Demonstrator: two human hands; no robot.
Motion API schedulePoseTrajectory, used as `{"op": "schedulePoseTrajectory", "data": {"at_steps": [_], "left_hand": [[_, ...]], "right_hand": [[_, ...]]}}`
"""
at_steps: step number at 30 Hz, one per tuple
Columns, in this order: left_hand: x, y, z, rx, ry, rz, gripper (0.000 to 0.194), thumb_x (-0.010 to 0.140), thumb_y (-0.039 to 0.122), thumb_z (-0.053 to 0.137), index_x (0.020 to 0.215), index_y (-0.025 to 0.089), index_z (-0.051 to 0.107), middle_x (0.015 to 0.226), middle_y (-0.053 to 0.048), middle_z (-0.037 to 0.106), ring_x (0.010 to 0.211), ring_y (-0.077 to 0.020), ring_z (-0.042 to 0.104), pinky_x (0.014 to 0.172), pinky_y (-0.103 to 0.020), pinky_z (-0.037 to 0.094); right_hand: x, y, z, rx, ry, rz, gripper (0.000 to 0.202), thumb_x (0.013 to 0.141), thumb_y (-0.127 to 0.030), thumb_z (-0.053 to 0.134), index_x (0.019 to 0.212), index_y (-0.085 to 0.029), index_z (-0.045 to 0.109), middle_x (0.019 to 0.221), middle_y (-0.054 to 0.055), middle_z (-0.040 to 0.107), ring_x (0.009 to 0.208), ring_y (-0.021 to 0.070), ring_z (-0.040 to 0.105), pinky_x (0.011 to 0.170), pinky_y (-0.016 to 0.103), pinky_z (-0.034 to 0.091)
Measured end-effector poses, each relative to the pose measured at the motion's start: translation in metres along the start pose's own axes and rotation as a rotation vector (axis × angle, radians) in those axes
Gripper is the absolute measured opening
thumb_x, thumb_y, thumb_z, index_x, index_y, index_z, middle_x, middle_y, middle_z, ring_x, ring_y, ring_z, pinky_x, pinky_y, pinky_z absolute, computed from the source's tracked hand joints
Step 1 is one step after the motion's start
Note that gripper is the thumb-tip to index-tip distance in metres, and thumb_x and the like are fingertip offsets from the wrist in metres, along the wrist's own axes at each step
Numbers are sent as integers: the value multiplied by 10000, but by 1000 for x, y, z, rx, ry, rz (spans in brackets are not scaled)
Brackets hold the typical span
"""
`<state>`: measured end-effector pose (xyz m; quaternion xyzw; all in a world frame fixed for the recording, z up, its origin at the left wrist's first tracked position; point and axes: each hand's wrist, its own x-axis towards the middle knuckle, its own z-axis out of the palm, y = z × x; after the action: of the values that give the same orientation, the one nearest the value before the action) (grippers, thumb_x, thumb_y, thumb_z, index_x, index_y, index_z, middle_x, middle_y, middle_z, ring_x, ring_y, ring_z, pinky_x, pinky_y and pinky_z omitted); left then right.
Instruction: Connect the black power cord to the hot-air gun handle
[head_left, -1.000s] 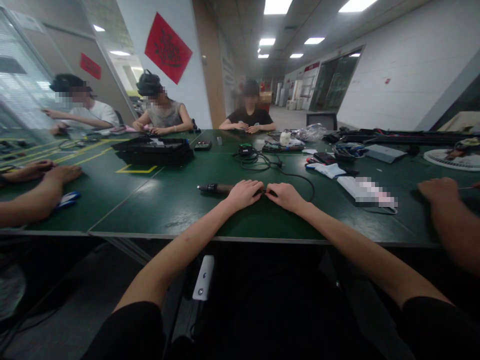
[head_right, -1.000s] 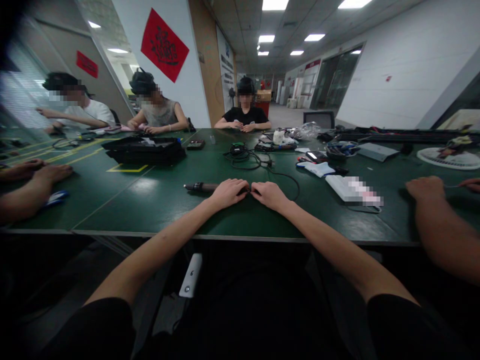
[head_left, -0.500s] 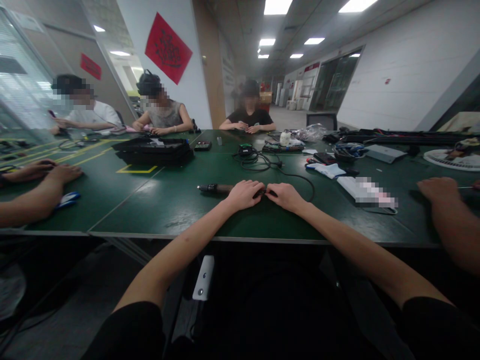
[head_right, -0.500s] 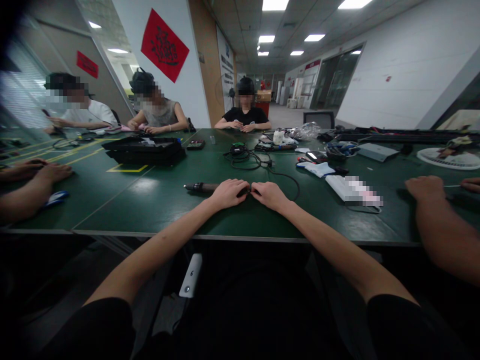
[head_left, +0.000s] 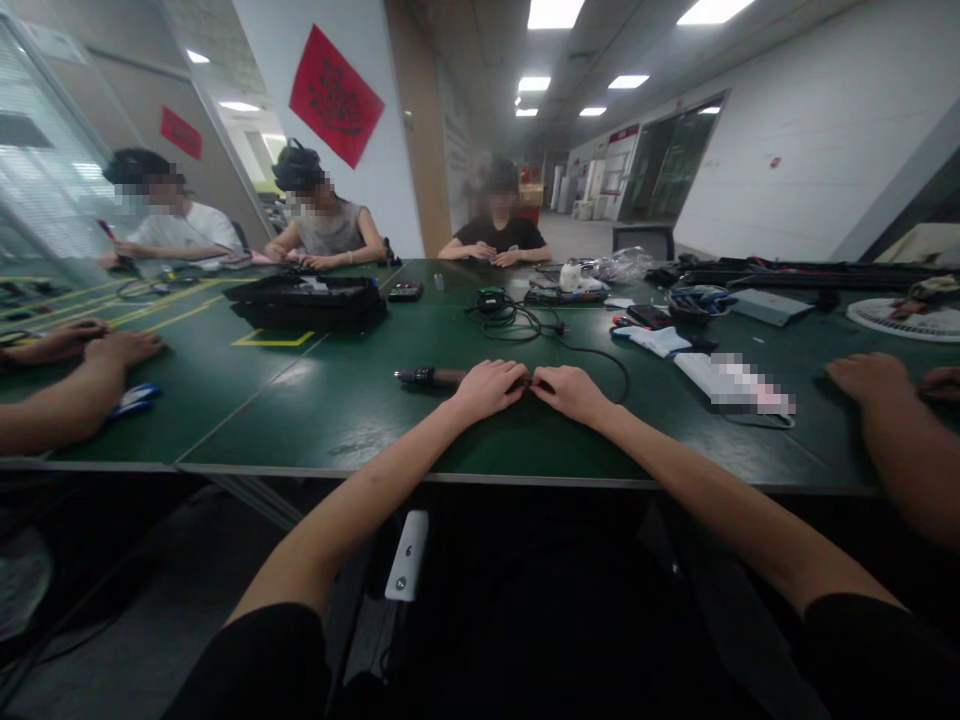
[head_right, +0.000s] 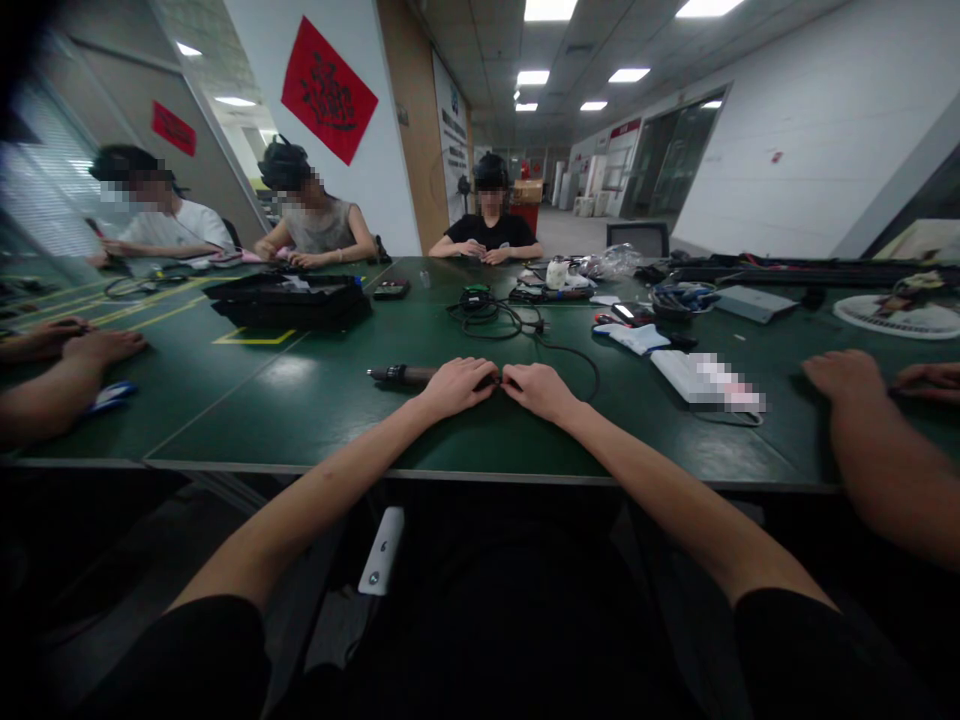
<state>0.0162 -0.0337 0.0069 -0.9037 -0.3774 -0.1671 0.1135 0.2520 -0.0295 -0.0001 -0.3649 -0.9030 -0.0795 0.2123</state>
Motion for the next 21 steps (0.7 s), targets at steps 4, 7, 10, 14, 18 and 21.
{"op": "schedulePoseTrajectory", "data": {"at_steps": [4, 7, 10, 14, 18, 21], "left_hand": [[0, 0, 0, 6, 0, 17, 245, 1006, 350, 541, 1220, 250, 604, 1161, -64, 699, 1088, -245, 651, 939, -383, 457], [0, -1, 1, 9, 1, 9, 227, 1013, 360, 537, 1200, 251, 604, 1161, -58, 699, 1083, -242, 652, 928, -380, 461], [0, -1, 1, 9, 14, -1, 235, 1015, 391, 539, 1188, 247, 604, 1141, -52, 702, 1062, -241, 655, 923, -385, 464], [0, -1, 1, 5, 8, 25, 236, 1008, 346, 540, 1215, 252, 604, 1166, -53, 695, 1080, -234, 653, 938, -383, 462], [0, -1, 1, -1, 8, 4, 228, 1018, 378, 540, 1194, 251, 606, 1152, -56, 700, 1071, -241, 657, 918, -382, 465], [0, -1, 1, -1, 3, 19, 232, 1010, 351, 544, 1215, 259, 605, 1177, -57, 697, 1088, -241, 653, 929, -381, 461]], "right_hand": [[0, 0, -1, 2, 2, -5, 38, 992, -255, 610, 1009, -235, 638, 950, 34, 736, 803, 203, 646, 745, 291, 385], [0, -1, -2, 3, 0, -9, 41, 993, -259, 611, 1013, -234, 636, 954, 33, 735, 805, 202, 646, 744, 292, 384], [0, -1, -2, -5, 3, 2, 39, 986, -252, 616, 1010, -233, 639, 946, 34, 735, 795, 203, 642, 741, 296, 378], [0, -2, -2, 8, -3, 1, 40, 990, -252, 608, 1006, -233, 640, 943, 36, 735, 798, 203, 643, 743, 296, 381], [0, -2, -3, -1, -5, 3, 45, 992, -257, 605, 1005, -237, 644, 944, 35, 736, 799, 205, 641, 746, 297, 385], [0, -2, -3, -2, -5, 7, 53, 993, -262, 605, 1006, -238, 650, 944, 37, 739, 799, 207, 641, 750, 299, 387]]}}
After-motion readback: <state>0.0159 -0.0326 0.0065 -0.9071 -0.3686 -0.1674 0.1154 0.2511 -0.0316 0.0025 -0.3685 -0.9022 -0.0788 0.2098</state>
